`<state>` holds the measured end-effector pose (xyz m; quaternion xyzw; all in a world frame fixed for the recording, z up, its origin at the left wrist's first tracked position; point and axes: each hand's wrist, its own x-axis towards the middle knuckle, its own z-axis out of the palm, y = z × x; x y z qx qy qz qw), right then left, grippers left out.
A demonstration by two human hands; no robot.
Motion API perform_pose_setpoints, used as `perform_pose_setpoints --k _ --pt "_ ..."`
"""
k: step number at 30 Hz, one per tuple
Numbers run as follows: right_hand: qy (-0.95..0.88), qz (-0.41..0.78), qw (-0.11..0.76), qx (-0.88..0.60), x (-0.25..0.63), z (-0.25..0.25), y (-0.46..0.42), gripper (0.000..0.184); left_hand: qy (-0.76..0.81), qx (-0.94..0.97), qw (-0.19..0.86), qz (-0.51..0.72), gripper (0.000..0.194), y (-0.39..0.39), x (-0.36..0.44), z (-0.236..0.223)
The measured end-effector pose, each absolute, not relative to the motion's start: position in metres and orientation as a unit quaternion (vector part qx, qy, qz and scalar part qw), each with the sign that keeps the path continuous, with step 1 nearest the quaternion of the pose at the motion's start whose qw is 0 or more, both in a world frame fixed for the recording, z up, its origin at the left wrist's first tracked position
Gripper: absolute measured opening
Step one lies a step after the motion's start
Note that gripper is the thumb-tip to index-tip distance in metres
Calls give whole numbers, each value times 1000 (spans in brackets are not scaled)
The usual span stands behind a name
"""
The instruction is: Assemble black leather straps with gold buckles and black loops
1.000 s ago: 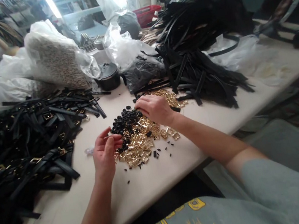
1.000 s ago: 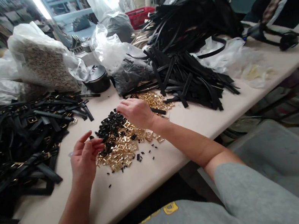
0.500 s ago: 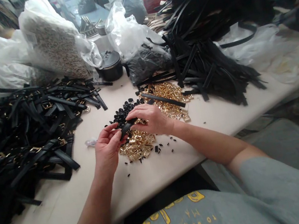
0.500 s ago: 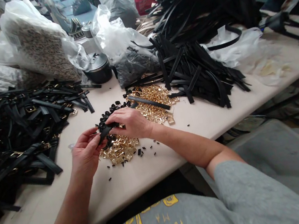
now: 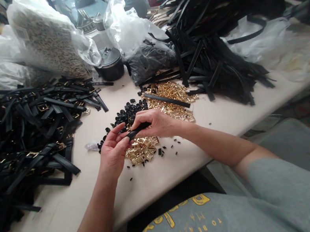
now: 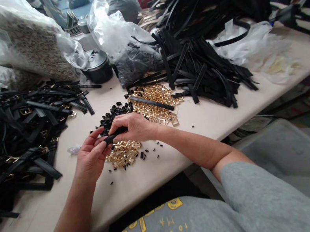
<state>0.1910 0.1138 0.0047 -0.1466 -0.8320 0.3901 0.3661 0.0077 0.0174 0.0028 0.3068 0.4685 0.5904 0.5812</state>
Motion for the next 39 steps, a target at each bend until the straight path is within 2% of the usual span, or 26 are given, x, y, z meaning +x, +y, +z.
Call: perform_pose_setpoints --k 4,7,9,13,15,18,21,25,29,32,36,39 --pt "-826 408 360 -147 189 6 112 9 468 317 582 584 54 17 8 1" --pt "-829 400 351 -169 189 5 111 8 486 359 546 580 51 15 7 -1" --pt "-837 374 352 -187 188 4 111 8 512 435 471 571 39 14 7 -2" --pt "-854 328 345 -211 186 2 106 3 543 611 246 521 15 10 7 -1" --pt "-855 320 340 -225 185 2 104 3 538 641 192 513 13 8 8 -1" --pt "-855 316 336 -238 184 2 102 5 529 651 167 519 8 8 10 0" --pt "-849 322 350 -230 187 5 105 6 534 614 172 554 6 11 5 2" --pt "-818 325 404 -249 194 9 111 8 548 476 178 665 27 19 -14 4" --pt "-823 313 395 -261 195 8 112 8 578 461 285 610 48 21 -22 3" --pt "-835 305 377 -259 192 6 110 9 591 441 379 559 44 19 -13 2" --pt "-836 299 387 -249 188 4 106 5 580 387 444 563 41 18 -6 1" --pt "-842 294 393 -225 184 2 101 18 578 353 459 575 41 19 -5 1"
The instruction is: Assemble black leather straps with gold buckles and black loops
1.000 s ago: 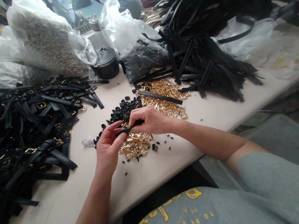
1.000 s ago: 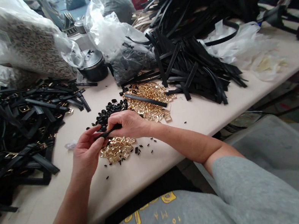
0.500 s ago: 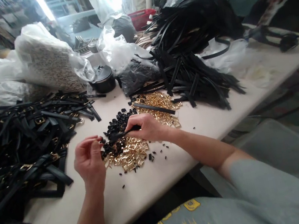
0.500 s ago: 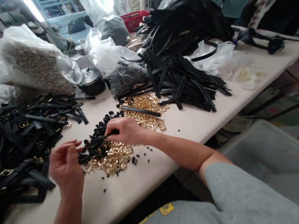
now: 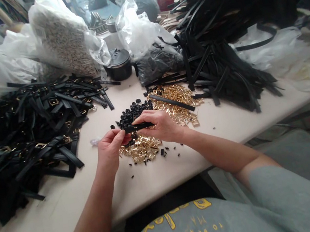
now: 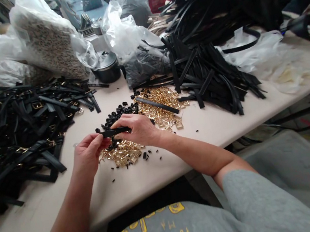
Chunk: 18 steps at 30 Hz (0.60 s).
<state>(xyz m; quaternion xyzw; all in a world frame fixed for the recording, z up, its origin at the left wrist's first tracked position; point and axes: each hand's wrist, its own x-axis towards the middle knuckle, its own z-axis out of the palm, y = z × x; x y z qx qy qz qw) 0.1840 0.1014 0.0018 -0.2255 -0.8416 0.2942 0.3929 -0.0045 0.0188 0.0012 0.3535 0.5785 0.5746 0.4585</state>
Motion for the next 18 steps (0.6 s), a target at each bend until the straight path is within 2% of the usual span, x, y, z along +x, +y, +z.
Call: perform_pose_setpoints --k 4,12,18 --pt "-847 263 415 -203 180 -2 95 21 561 328 498 574 42 19 2 4" --pt "-888 91 405 -199 181 -5 93 27 526 266 546 596 42 19 9 3" --pt "-899 55 389 -193 181 -10 94 24 512 260 560 597 38 18 12 -6"
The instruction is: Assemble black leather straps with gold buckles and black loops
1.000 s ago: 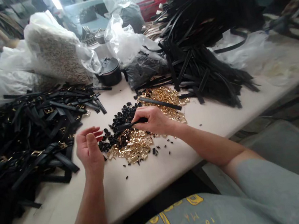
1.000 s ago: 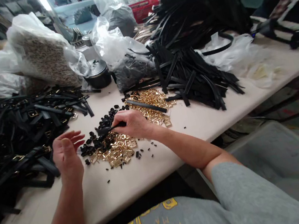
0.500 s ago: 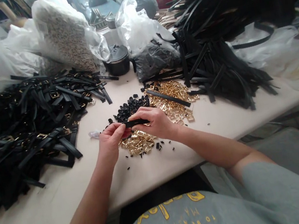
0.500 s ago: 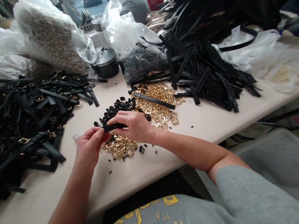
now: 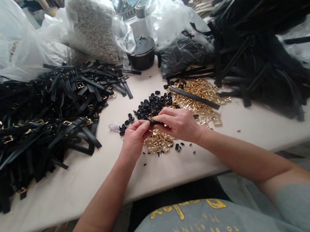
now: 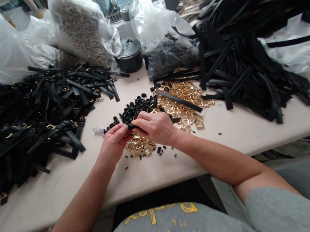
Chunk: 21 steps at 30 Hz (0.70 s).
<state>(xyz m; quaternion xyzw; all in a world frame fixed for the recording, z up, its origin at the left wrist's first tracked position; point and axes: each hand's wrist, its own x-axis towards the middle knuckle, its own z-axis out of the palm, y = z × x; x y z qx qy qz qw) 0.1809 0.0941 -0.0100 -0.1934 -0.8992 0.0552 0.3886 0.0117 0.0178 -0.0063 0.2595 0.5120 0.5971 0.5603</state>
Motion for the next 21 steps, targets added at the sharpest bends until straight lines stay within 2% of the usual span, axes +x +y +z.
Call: perform_pose_setpoints --k 4,6,10,13,16,21 --pt "-910 64 362 -191 183 -8 94 26 518 320 560 562 35 17 5 -4" --pt "-913 63 352 -194 185 -7 96 30 545 382 521 534 33 18 -9 2" --pt "-912 42 348 -213 192 -9 107 32 647 478 283 522 26 21 -52 10" --pt "-910 26 336 -241 195 -12 116 33 722 548 131 402 12 27 -75 4" --pt "-908 13 333 -254 197 -14 119 34 747 596 86 281 4 35 -79 -6" --pt "-906 13 336 -259 196 -11 117 34 793 580 49 180 5 47 -75 -12"
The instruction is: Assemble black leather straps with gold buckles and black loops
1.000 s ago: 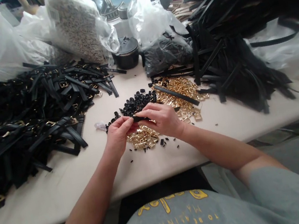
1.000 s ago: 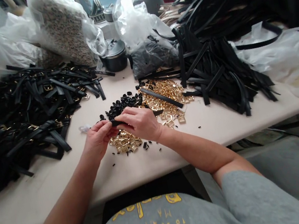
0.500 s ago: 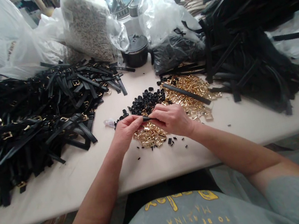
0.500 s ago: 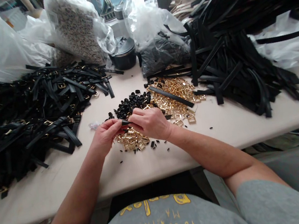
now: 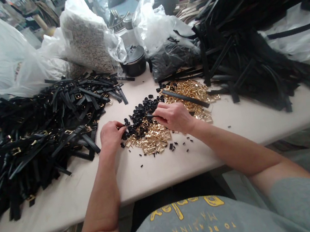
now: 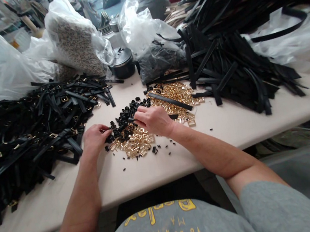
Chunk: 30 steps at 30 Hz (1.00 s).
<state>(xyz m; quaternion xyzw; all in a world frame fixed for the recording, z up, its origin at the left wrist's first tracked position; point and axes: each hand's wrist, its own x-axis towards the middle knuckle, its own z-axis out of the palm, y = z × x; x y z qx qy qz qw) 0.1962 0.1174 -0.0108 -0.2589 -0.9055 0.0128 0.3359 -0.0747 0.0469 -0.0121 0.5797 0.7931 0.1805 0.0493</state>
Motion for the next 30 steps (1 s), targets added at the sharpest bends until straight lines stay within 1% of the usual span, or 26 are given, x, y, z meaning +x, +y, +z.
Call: perform_pose_setpoints --k 4,6,7,9,11,13,15,18,21,27,30 --pt "-909 24 333 -250 195 -9 114 34 805 567 45 169 2 47 -71 -4" --pt "-911 36 328 -246 195 -9 113 35 796 562 38 221 5 44 -65 3" --pt "-912 44 326 -246 195 -9 113 36 782 559 49 271 9 42 -60 6" --pt "-910 60 328 -246 196 -8 113 36 727 544 123 402 20 40 -45 13" --pt "-903 72 342 -251 197 -7 113 34 651 497 250 516 31 41 -27 15" --pt "-893 81 358 -262 198 -6 113 34 585 434 365 580 37 43 -8 14" --pt "-887 88 363 -272 198 -5 112 34 539 375 436 615 41 46 9 9" --pt "-890 90 353 -275 197 -5 111 34 494 295 501 646 44 50 26 0" --pt "-896 83 339 -273 197 -6 111 35 477 229 547 649 42 51 32 -4" --pt "-901 54 340 -264 196 -6 110 38 460 167 603 630 27 48 30 -2" --pt "-914 31 323 -244 197 -4 110 41 467 160 609 621 22 47 29 -2"
